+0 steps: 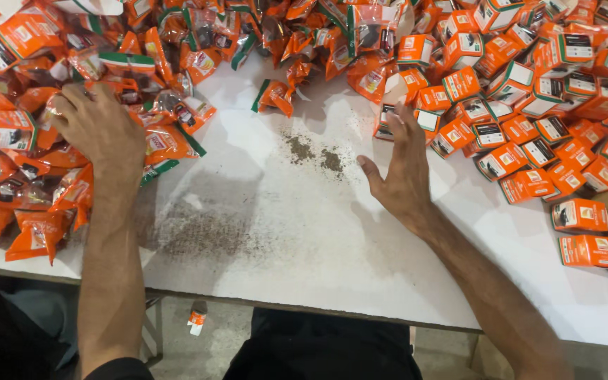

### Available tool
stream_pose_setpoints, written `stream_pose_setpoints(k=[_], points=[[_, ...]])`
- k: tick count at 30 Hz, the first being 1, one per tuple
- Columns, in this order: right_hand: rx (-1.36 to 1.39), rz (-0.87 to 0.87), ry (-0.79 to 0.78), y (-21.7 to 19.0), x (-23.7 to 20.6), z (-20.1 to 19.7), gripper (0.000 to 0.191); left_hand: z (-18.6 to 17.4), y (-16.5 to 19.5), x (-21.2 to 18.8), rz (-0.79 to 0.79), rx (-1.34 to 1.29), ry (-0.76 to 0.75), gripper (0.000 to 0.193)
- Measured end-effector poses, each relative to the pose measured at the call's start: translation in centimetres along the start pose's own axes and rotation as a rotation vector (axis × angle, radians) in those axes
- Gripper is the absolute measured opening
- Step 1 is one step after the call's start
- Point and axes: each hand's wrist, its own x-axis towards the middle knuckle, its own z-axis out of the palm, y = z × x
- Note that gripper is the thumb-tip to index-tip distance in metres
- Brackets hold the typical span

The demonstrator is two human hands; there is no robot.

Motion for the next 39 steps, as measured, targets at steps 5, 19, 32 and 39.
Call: stream_pose_setpoints(k=[5, 19, 32, 39], points=[[-0.001, -0.048, -0.074, -0.7, -0.5, 0.2, 0.082, -1.4, 0.4, 1.1, 0.084, 0.098, -0.039, 0.044], [0.134, -0.183, -0.274, -0.3, -2.1, 1.8, 0.071, 1.4, 23.7, -8.1, 0.592, -1.059, -0.573, 0.025], [0.35, 0.256, -0.247, 0.6, -1.7, 2.0, 0.07, 0.2, 19.6, -3.0, 0.868, -0.569, -0.229, 0.035], [0.531, 0.452, -0.331, 0.9, -1.2, 1.9, 0.055, -4.7, 21.8, -7.9, 0.736, -1.463, 0.118, 0.033]])
